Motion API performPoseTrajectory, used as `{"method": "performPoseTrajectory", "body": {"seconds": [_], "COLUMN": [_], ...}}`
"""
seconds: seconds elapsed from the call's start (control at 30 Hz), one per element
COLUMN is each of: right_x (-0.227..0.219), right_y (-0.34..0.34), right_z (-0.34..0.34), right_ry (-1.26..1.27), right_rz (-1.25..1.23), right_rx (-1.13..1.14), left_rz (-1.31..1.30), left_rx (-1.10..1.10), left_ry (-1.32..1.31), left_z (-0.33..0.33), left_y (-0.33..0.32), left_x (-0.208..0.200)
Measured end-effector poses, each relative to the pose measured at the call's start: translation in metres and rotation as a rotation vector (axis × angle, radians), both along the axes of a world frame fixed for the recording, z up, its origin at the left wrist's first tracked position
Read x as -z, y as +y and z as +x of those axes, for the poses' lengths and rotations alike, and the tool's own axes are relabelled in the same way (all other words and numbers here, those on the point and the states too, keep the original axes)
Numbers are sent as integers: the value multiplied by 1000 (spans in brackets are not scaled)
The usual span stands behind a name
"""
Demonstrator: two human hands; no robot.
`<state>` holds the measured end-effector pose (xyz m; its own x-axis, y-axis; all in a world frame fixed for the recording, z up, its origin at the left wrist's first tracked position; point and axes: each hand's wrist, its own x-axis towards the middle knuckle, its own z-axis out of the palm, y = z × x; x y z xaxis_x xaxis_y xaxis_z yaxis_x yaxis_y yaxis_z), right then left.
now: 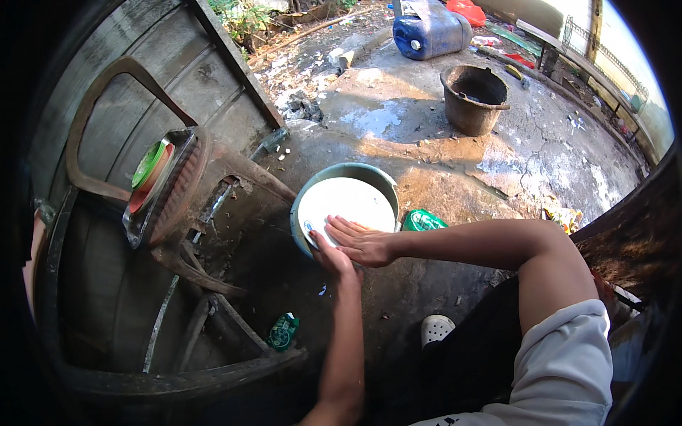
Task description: The person washes a white plate by hand in an outdoor area. They pour water from a plastic bottle into a green basin, apply soap from a green packet, scrub the plate with both hands, and rinse it in the basin. The plate is handled one at a time and remains in the basin at the end of the clip.
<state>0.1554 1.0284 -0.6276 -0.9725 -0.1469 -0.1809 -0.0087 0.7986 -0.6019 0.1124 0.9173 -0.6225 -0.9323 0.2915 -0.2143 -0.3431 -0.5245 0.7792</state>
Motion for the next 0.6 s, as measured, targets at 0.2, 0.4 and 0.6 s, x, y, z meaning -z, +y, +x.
{"method": "performPoseTrajectory", "body": {"seconds": [0.2, 0.4, 0.6], "right_x": [-5, -16, -7], "right_y": [-4, 4, 2], "right_z": [-11, 11, -2], "right_ry": [182, 96, 512], "right_rz": [167, 177, 130], "right_rx": [467, 53, 191], "left_rz": [-235, -20, -62], "left_rx": [110, 121, 296], "left_ry": [133, 29, 132], "left_z": [-2, -18, -1], "left_y": [4, -5, 4], "left_x": [7, 12, 14]}}
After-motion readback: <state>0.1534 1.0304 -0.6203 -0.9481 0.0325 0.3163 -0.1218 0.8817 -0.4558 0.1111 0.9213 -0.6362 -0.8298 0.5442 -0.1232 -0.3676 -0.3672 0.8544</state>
